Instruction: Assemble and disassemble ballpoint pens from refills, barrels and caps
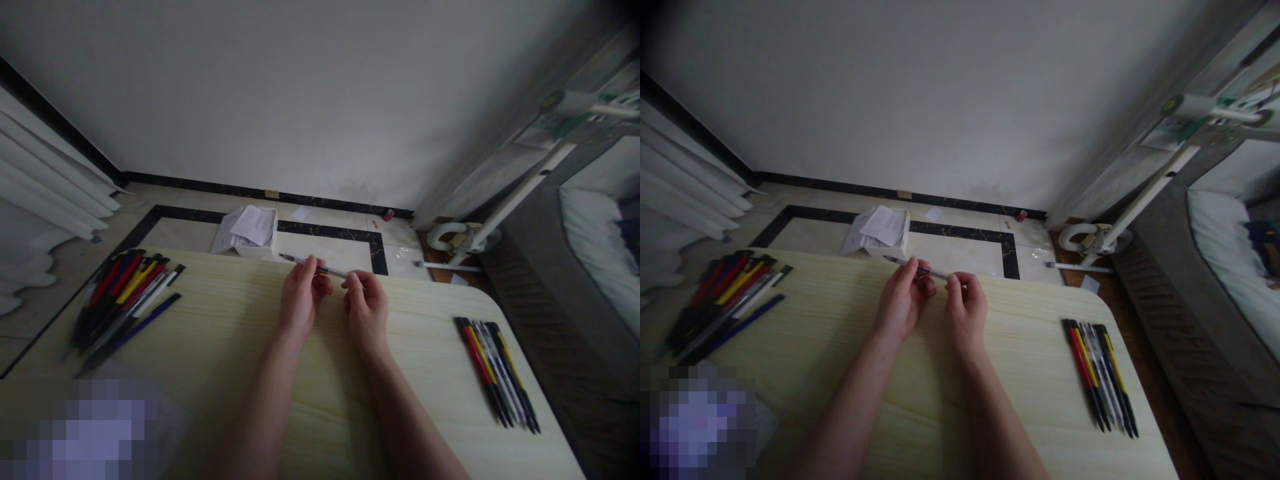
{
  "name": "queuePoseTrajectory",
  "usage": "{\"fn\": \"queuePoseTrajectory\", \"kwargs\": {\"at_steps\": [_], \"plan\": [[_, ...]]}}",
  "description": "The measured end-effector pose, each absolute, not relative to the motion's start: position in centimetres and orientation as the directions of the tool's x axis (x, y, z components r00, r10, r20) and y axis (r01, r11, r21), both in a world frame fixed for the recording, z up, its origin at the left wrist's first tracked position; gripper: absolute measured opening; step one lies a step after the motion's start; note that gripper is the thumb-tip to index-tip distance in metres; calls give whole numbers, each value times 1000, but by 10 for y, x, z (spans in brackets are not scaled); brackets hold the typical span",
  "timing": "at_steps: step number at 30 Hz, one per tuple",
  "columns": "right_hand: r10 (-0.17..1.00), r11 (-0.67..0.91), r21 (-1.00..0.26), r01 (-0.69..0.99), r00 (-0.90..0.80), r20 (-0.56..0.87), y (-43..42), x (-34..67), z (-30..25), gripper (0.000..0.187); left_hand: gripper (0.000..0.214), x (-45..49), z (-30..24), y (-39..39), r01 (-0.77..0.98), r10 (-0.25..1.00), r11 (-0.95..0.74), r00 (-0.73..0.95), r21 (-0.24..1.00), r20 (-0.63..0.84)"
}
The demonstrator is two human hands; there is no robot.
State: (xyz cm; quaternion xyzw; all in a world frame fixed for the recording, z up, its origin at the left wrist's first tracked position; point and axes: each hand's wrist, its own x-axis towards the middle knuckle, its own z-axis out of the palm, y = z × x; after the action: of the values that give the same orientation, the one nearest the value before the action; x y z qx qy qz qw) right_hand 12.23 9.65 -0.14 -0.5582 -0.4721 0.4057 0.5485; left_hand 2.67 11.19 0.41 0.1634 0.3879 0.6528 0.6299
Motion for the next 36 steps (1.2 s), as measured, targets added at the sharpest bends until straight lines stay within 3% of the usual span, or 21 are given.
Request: {"fn": "queuePoseTrajectory", "kwargs": {"at_steps": [24,36], "plan": [[974,50,-999,20,219,53,97,123,-4,22,28,26,3,112,-701,948,97,-151,707,-280],[974,33,-997,68,223,47,98,124,0,23,27,26,5,112,-709,947,96,-151,699,-283]]}}
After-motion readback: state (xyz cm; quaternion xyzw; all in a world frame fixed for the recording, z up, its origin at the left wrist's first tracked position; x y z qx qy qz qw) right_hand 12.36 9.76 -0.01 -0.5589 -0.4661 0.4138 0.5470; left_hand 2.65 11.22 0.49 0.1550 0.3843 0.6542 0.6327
